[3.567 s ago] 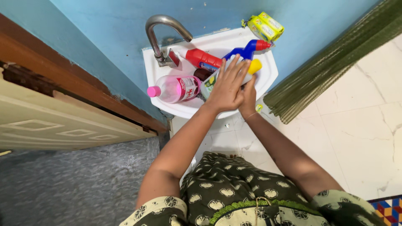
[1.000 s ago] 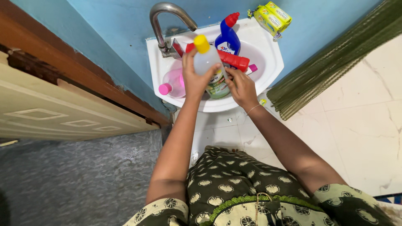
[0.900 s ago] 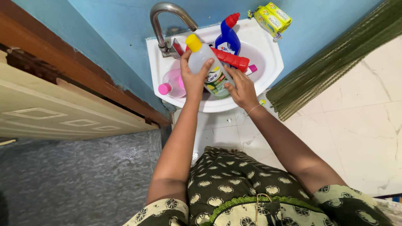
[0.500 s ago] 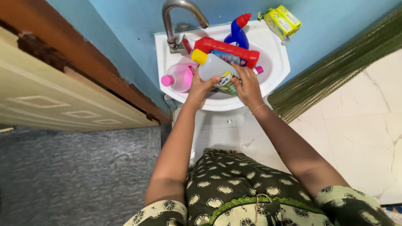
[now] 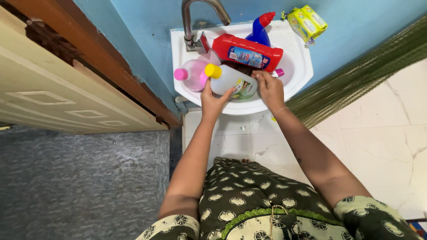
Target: The person organizes various cleaning supply bottles in a small corner sink, picking them up, turning them, and rearranging them within the basin.
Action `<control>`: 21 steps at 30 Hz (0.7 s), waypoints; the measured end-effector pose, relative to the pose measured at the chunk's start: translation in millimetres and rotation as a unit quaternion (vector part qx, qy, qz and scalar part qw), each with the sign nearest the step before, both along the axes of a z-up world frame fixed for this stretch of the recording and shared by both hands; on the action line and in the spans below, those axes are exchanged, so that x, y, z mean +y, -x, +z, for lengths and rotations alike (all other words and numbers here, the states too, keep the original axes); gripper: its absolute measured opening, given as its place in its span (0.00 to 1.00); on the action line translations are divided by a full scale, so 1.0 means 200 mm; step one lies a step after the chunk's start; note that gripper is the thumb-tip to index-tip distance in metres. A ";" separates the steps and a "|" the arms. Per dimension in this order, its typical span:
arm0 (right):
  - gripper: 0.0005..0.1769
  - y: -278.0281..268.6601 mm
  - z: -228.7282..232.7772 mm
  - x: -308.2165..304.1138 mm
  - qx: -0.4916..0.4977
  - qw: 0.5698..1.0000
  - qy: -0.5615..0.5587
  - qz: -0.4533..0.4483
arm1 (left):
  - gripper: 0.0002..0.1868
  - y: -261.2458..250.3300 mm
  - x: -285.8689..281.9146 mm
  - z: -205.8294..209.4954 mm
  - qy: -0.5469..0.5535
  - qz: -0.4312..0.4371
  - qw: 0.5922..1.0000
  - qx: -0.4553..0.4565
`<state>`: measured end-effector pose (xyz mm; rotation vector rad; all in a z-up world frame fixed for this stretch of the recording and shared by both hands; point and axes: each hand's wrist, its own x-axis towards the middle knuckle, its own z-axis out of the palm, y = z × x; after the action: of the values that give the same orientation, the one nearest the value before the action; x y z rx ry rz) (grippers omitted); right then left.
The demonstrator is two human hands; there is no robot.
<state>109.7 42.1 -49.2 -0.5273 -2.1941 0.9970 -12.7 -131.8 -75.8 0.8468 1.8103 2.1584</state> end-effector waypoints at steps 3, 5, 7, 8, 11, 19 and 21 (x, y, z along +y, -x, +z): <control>0.17 0.00 0.01 0.00 -0.001 0.997 0.072 -0.002 | 0.38 -0.02 -0.03 0.03 0.054 0.079 0.995 0.019; 0.15 0.01 0.01 -0.01 -0.036 0.997 0.065 -0.019 | 0.39 -0.03 -0.06 0.04 0.061 0.099 0.990 0.078; 0.13 0.02 0.01 -0.04 -0.072 0.995 0.061 -0.035 | 0.40 -0.05 -0.08 0.03 0.070 0.117 0.981 0.136; 0.13 0.02 0.02 -0.04 -0.128 0.991 -0.028 -0.007 | 0.41 -0.05 -0.08 0.02 0.069 0.128 0.978 0.147; 0.16 0.03 0.05 -0.06 -0.290 0.950 -0.114 0.035 | 0.42 -0.06 -0.07 0.01 0.071 0.152 0.969 0.180; 0.27 0.18 -0.09 0.09 -0.467 0.863 -0.083 0.175 | 0.40 -0.05 -0.09 -0.01 0.009 0.087 0.992 0.091; 0.26 0.22 -0.17 0.13 -0.450 0.856 -0.069 0.245 | 0.40 -0.07 -0.09 -0.02 -0.022 0.083 0.993 0.080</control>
<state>64.9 67.9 -83.0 -0.4098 -3.3425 0.9180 0.8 -150.7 -80.2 0.9340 1.9823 2.2988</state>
